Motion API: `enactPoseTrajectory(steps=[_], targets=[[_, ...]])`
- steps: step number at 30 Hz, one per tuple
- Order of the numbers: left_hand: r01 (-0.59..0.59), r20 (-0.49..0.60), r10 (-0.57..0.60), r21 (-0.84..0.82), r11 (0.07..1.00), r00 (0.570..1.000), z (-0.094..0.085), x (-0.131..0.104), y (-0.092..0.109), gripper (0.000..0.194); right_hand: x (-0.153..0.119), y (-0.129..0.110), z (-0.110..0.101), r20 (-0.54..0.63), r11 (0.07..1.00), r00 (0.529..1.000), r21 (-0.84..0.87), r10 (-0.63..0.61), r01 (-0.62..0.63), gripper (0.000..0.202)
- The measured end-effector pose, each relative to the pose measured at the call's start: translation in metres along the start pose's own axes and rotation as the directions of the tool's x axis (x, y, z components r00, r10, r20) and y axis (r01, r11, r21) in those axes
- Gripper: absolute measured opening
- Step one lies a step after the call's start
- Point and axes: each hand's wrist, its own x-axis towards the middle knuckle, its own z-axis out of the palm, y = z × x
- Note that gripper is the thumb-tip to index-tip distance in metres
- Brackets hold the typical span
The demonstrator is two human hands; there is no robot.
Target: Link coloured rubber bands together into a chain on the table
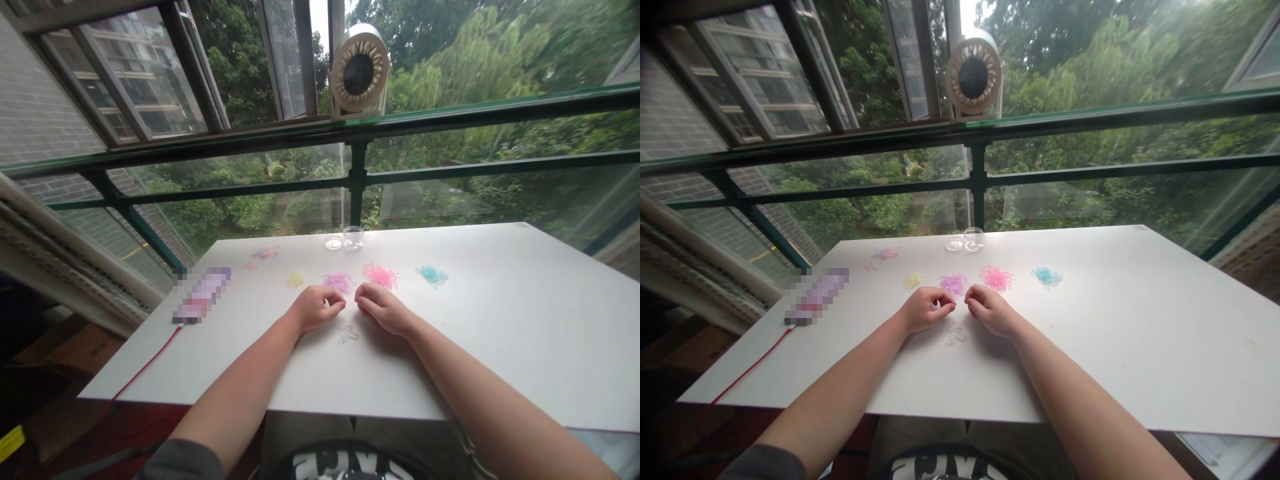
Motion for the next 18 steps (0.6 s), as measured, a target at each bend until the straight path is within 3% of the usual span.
enactPoseTrajectory(steps=[5,18], targets=[[-0.007,0.032,0.007,-0.002,1.0,0.999,0.0021,-0.0002,-0.0003,0.015,0.0008,0.0039,0.0014,0.027,0.997,0.997,-0.021,-0.072,0.072,0.011],[-0.006,0.058,0.006,-0.004,1.0,0.998,0.0015,-0.0001,0.0031,0.016,0.0009,-0.0003,0.0041,0.016,0.981,0.997,-0.177,-0.074,0.076,0.006]])
